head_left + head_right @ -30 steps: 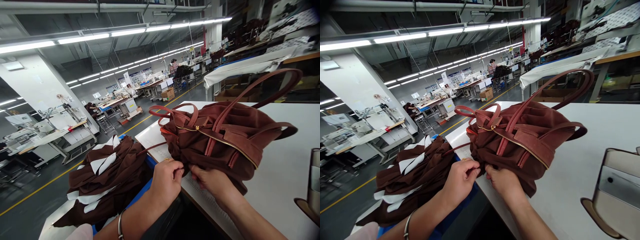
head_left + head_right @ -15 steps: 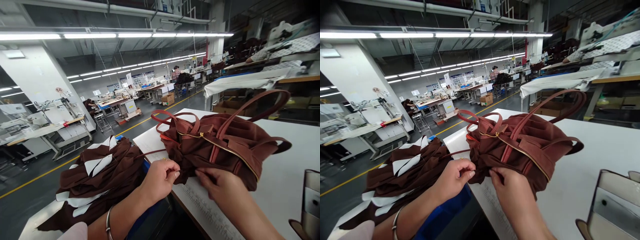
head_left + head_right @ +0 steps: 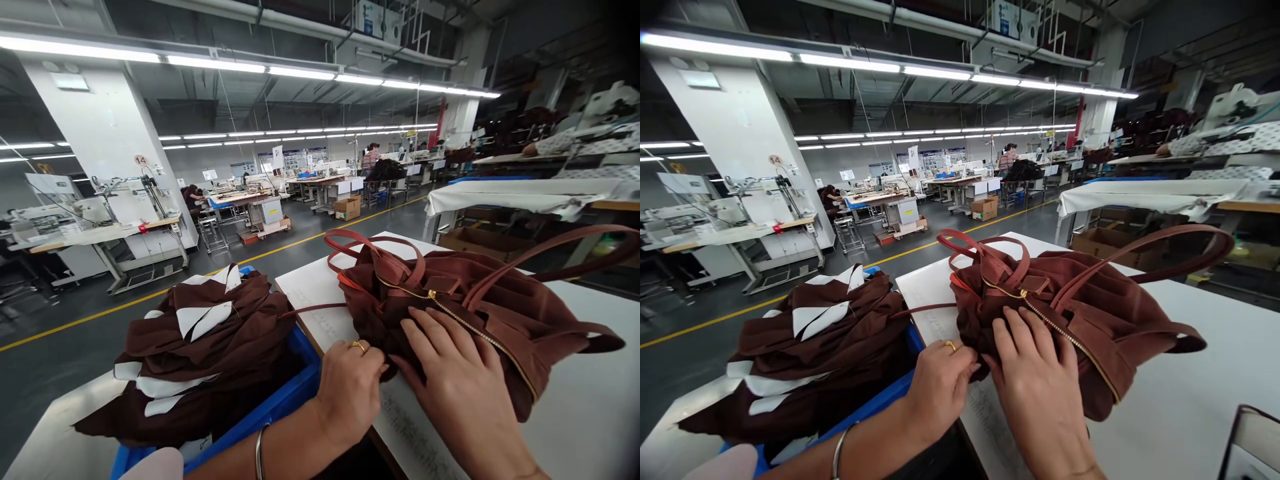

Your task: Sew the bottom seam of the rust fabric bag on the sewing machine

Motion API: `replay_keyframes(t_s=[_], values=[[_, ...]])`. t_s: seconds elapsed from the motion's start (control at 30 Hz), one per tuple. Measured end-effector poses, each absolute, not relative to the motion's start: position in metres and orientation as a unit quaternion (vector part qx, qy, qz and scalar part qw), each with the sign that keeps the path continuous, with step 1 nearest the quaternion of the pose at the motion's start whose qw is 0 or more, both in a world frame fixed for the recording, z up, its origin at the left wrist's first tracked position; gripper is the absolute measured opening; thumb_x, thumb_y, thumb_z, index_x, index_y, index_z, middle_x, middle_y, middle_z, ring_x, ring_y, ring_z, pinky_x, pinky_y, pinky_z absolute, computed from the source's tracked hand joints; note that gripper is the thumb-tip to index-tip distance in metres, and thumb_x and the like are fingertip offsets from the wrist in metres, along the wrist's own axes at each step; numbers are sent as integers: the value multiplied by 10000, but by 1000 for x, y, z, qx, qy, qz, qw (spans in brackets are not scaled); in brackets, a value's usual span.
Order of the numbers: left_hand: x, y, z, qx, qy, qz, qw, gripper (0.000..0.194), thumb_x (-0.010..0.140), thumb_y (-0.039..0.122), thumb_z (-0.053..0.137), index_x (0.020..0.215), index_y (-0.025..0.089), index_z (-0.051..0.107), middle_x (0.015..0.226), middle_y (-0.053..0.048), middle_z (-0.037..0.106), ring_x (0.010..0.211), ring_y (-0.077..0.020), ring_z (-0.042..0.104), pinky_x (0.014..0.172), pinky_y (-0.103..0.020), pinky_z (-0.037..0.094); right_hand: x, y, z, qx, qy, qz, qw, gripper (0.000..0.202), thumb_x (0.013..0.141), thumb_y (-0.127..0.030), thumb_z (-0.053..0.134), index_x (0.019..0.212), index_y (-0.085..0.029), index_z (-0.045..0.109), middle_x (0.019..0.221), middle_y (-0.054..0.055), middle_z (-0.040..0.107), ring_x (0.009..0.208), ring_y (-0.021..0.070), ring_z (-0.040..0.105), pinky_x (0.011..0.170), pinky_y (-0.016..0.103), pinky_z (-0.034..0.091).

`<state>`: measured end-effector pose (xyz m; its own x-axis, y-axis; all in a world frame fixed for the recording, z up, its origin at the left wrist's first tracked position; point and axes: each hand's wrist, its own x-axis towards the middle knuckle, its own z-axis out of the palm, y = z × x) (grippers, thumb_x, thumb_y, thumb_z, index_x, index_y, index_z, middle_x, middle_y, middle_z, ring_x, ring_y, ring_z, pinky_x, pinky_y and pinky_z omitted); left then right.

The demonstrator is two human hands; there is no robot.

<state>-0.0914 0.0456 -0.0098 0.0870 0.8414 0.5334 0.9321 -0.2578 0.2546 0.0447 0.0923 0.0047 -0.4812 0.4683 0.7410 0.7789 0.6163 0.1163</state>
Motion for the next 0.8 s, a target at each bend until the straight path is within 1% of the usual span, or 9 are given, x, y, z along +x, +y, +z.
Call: replay_keyframes(t_s=[0.07, 0.17, 0.27, 0.37, 0.47, 0.53, 0.63, 0.73, 0.8], values=[[-96, 54, -3, -745, -579, -319, 92, 192, 828, 150, 367, 679, 170, 486, 675, -16, 523, 660, -140, 466, 593, -279, 349, 48, 103, 9, -368, -827, -232, 356, 303, 847, -258, 372, 1046, -123, 556, 1140, 131, 531, 1095, 315, 393, 809, 469, 329], [-102, 66, 13, -757, -542, -353, 96, 197, 838, 145, 336, 701, 165, 477, 693, -23, 517, 690, -141, 456, 615, -265, 355, 53, 116, 23, -358, -829, -209, 375, 253, 831, -227, 380, 945, -164, 597, 1028, 89, 589, 1007, 289, 452, 739, 422, 348], [-108, 75, 30, -760, -512, -397, 49, 178, 843, 160, 354, 704, 161, 466, 675, -10, 514, 658, -121, 455, 614, -240, 358, 56, 126, 39, -366, -826, -185, 386, 208, 807, -206, 399, 804, -200, 607, 850, 29, 628, 862, 241, 502, 664, 374, 347], [-113, 82, 44, -743, -511, -433, 20, 156, 835, 174, 388, 699, 159, 462, 649, 5, 507, 623, -103, 453, 599, -217, 358, 54, 132, 51, -391, -810, -171, 403, 186, 785, -198, 426, 717, -209, 599, 765, 9, 626, 790, 212, 507, 639, 346, 339], [-112, 83, 51, -744, -532, -404, 34, 129, 815, 180, 415, 700, 167, 470, 644, 12, 512, 604, -101, 453, 576, -215, 350, 51, 133, 56, -404, -800, -159, 414, 188, 750, -165, 433, 667, -209, 595, 733, 8, 624, 759, 199, 507, 626, 330, 331], [-109, 81, 51, -746, -554, -368, 51, 89, 795, 226, 462, 723, 178, 484, 649, 16, 523, 607, -110, 463, 567, -224, 345, 47, 132, 56, -405, -801, -153, 414, 196, 716, -128, 427, 661, -211, 596, 692, 3, 617, 751, 200, 506, 612, 328, 317], [-101, 78, 47, -729, -587, -340, 93, 103, 763, 280, 515, 745, 187, 474, 678, 12, 538, 644, -133, 488, 567, -241, 344, 42, 131, 58, -404, -802, -148, 413, 210, 684, -99, 418, 653, -210, 594, 653, 0, 607, 743, 203, 503, 590, 329, 294], [-96, 77, 43, -722, -606, -309, 126, 24, 779, 197, 459, 762, 189, 445, 674, 15, 540, 631, -136, 500, 532, -245, 322, 39, 132, 63, -404, -803, -140, 416, 201, 685, -105, 423, 647, -212, 589, 663, -5, 612, 750, 201, 503, 599, 333, 294], [-96, 78, 43, -736, -601, -282, 131, 55, 791, 148, 401, 773, 191, 431, 640, 22, 529, 588, -129, 495, 502, -245, 298, 40, 133, 65, -406, -802, -134, 417, 187, 696, -121, 426, 637, -214, 577, 689, -7, 618, 759, 202, 505, 611, 336, 301]])
